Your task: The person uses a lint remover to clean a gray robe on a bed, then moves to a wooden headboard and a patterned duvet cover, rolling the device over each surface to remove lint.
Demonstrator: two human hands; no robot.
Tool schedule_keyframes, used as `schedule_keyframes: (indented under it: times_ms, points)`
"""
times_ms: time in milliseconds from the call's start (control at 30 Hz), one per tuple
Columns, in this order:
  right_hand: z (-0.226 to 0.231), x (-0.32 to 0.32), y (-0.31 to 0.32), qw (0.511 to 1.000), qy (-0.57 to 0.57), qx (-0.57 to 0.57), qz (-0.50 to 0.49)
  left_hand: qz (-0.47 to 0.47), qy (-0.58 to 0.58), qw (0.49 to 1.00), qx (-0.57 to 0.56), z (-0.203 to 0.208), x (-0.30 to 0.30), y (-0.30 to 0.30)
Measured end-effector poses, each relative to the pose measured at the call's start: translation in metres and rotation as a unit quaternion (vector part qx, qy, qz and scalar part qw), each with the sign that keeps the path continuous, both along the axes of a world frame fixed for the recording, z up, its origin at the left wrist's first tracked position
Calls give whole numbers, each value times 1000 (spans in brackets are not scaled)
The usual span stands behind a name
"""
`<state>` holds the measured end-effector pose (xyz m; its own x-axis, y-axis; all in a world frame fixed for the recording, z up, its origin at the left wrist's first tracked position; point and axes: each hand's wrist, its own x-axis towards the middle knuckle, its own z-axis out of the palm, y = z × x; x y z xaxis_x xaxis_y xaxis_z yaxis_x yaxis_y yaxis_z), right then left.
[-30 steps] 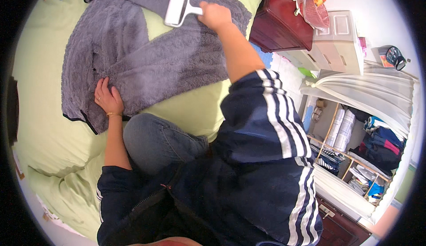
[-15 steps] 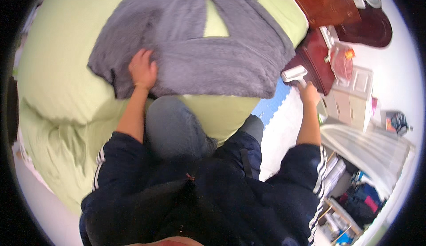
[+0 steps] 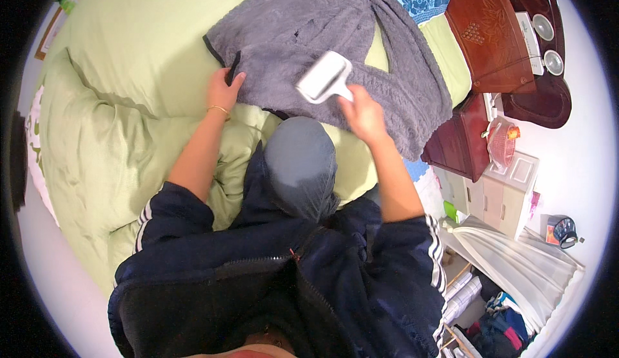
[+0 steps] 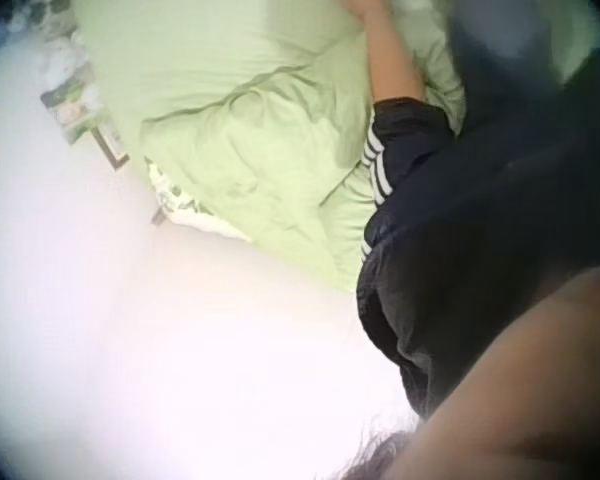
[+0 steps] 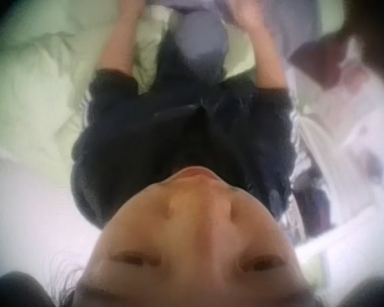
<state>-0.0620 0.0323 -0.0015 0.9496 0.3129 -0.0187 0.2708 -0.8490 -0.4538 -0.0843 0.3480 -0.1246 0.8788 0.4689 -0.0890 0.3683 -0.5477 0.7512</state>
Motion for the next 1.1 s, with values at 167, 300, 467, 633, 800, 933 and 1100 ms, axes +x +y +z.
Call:
schedule_keyframes:
  times_ms: [167, 300, 467, 633, 800, 933, 1100]
  points:
    - [-15, 15, 102, 985, -3, -69, 159, 11, 53, 997, 57, -20, 8, -6]
    - [-31, 26, 64, 971, 30, -178, 155, 0, 37, 996, 80, -27, 7, 0]
    - [-31, -26, -81, 941, 87, -328, 14, 4, 29, 997, 78, -22, 7, -1]
    - [-35, -101, -146, 940, 90, -271, -185, 40, -83, 995, 48, -17, 8, -13]
    - [-71, -182, -133, 828, 126, 220, -501, 20, -53, 924, -379, 39, 25, -52]
    - [-112, -227, -129, 777, 106, 314, -535, -136, 97, 839, -518, 77, 72, -125]
    - [-89, -216, -129, 744, 86, 354, -560, -331, -180, 704, -602, 257, 177, -181]
